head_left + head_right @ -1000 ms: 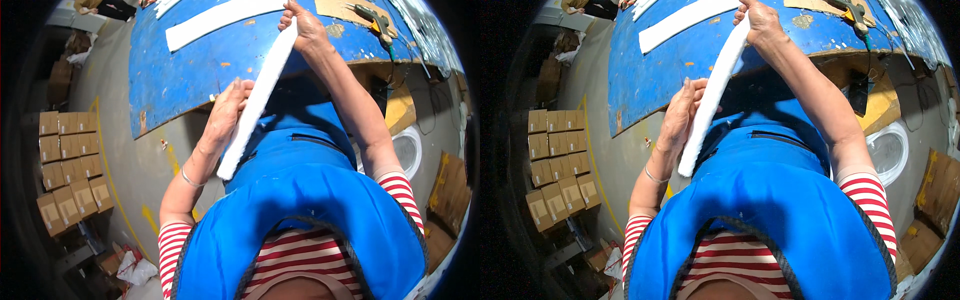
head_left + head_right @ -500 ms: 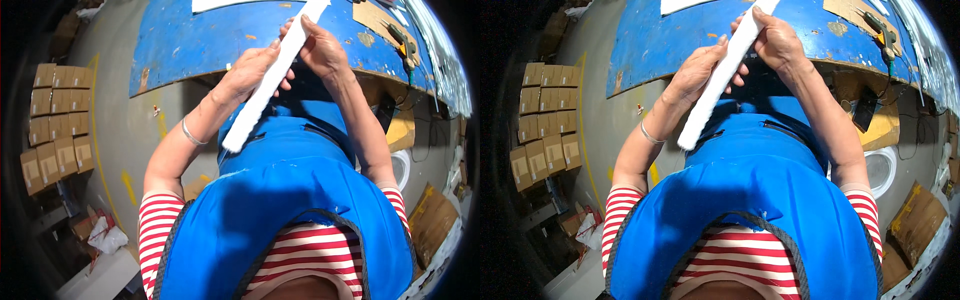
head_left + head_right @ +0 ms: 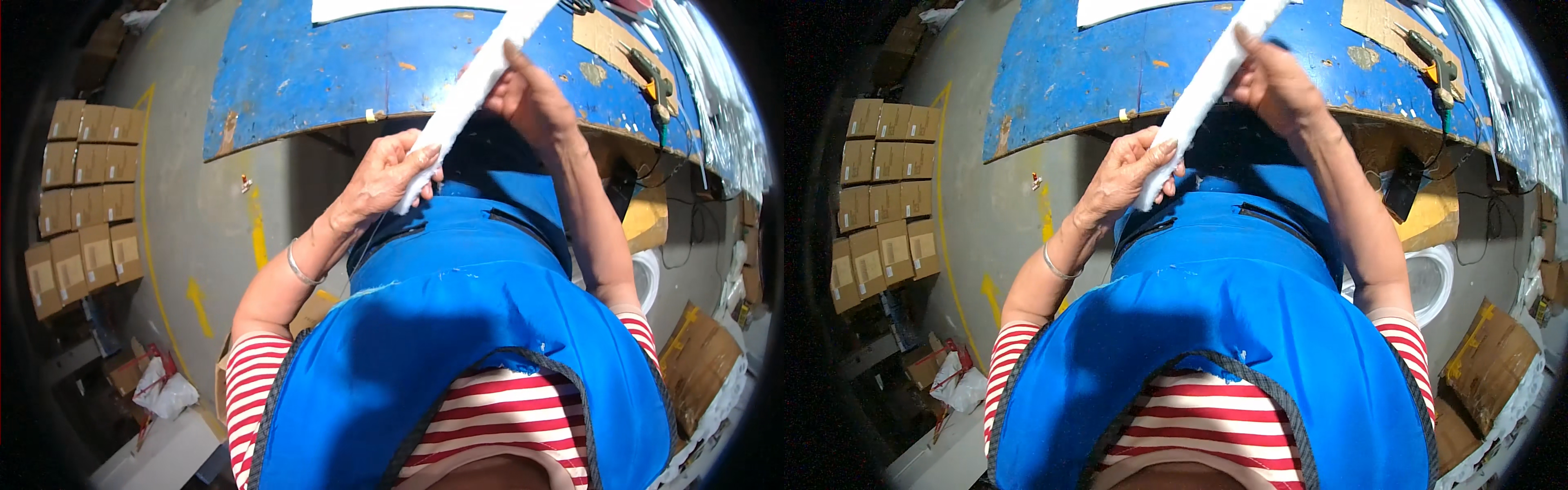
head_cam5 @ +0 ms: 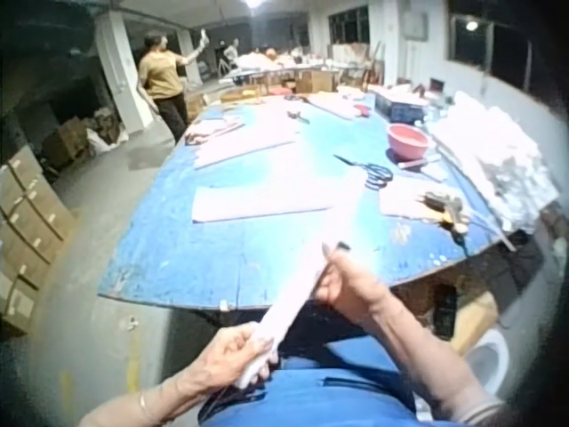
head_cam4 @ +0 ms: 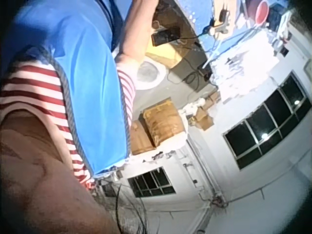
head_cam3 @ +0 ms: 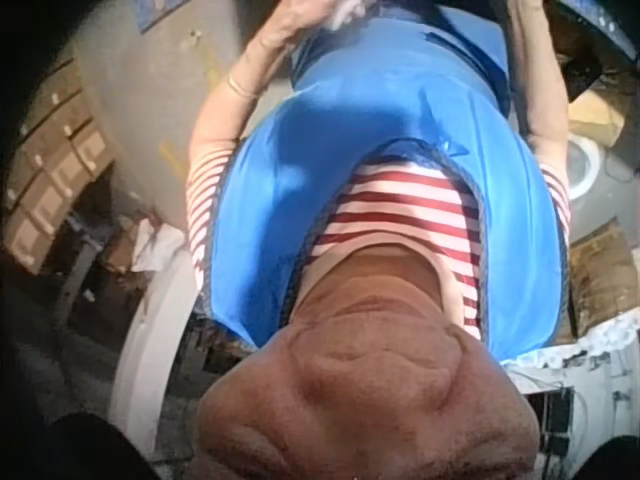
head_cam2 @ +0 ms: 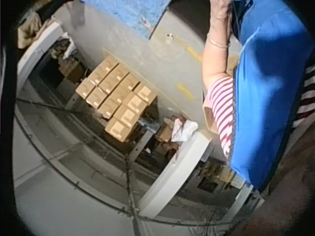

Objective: Applying hot glue to white foam strips and wrapping them together on a workbench.

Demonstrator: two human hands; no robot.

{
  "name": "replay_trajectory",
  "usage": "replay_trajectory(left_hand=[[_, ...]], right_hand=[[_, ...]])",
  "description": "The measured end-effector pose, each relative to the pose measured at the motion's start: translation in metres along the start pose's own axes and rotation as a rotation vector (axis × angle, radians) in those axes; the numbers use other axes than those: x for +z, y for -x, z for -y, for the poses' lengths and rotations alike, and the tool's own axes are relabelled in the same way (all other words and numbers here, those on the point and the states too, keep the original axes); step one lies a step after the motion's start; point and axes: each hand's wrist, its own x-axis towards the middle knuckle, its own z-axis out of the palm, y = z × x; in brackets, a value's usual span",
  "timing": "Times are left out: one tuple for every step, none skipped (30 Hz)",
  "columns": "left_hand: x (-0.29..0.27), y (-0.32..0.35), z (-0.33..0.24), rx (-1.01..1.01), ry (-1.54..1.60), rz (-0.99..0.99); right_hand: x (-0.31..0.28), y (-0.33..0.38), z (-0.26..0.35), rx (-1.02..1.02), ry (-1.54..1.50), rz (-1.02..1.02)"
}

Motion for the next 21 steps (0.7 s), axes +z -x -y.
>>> replay_trajectory(left_hand=[[0.000, -0.002, -0.002, 0.007, -0.011, -0.010], [0.001, -0.002, -0.003, 0.007, -0.014, -0.007], [0.001, -0.002, -0.004, -0.012, -0.011, -0.003], [0.001, -0.001, -0.004, -0.014, 0.002, 0.010], [0.001, 0.001, -0.003, -0.010, 0.029, 0.020], [0.000, 0.004, -0.002, -0.043, 0.016, -0.005], [-0.003, 0.008, -0.002, -0.043, -0.021, 0.021], [-0.005, 0.012, -0.001, -0.045, -0.061, 0.045], [-0.007, 0.015, 0.001, -0.067, -0.056, 0.064], [-0.008, 0.017, 0.003, -0.050, -0.046, 0.080], [-0.008, 0.019, 0.006, -0.036, -0.067, 0.043], [-0.007, 0.020, 0.008, -0.018, -0.086, 0.010], [-0.006, 0.020, 0.011, -0.028, -0.060, -0.035], [-0.005, 0.020, 0.013, -0.023, -0.063, -0.038], [-0.003, 0.020, 0.014, 0.005, -0.136, -0.078], [-0.002, 0.020, 0.014, 0.034, -0.210, -0.116], [0.000, 0.021, 0.015, 0.041, -0.221, -0.155], [0.001, 0.021, 0.015, 0.049, -0.224, -0.148], [0.001, 0.020, 0.015, 0.058, -0.205, -0.173], [0.001, 0.020, 0.015, 0.058, -0.184, -0.199], [0.001, 0.021, 0.016, 0.040, -0.198, -0.194]], right_hand=[[0.007, 0.006, -0.007, 0.055, 0.058, 0.056], [0.012, 0.013, -0.014, 0.049, 0.113, 0.055], [0.015, 0.014, -0.016, 0.040, 0.114, 0.025], [0.017, 0.016, -0.020, 0.015, 0.123, 0.024], [0.017, 0.016, -0.020, 0.016, 0.122, 0.023], [0.016, 0.016, -0.019, -0.019, 0.160, 0.009], [0.015, 0.016, -0.018, -0.079, 0.196, -0.021], [0.014, 0.015, -0.017, -0.054, 0.195, -0.006], [0.013, 0.014, -0.016, -0.061, 0.250, -0.028], [0.014, 0.014, -0.015, -0.044, 0.323, -0.105], [0.015, 0.016, -0.016, -0.063, 0.306, -0.048], [0.017, 0.018, -0.018, -0.038, 0.291, -0.072], [0.018, 0.021, -0.018, -0.021, 0.271, -0.078], [0.020, 0.023, -0.019, -0.021, 0.282, -0.096], [0.021, 0.024, -0.019, -0.024, 0.324, -0.112], [0.021, 0.026, -0.019, -0.038, 0.366, -0.142], [0.021, 0.028, -0.020, -0.067, 0.349, -0.134], [0.021, 0.029, -0.020, -0.055, 0.357, -0.132], [0.022, 0.029, -0.021, -0.029, 0.325, -0.173], [0.022, 0.030, -0.023, -0.020, 0.290, -0.211], [0.022, 0.030, -0.026, -0.040, 0.256, -0.228]])
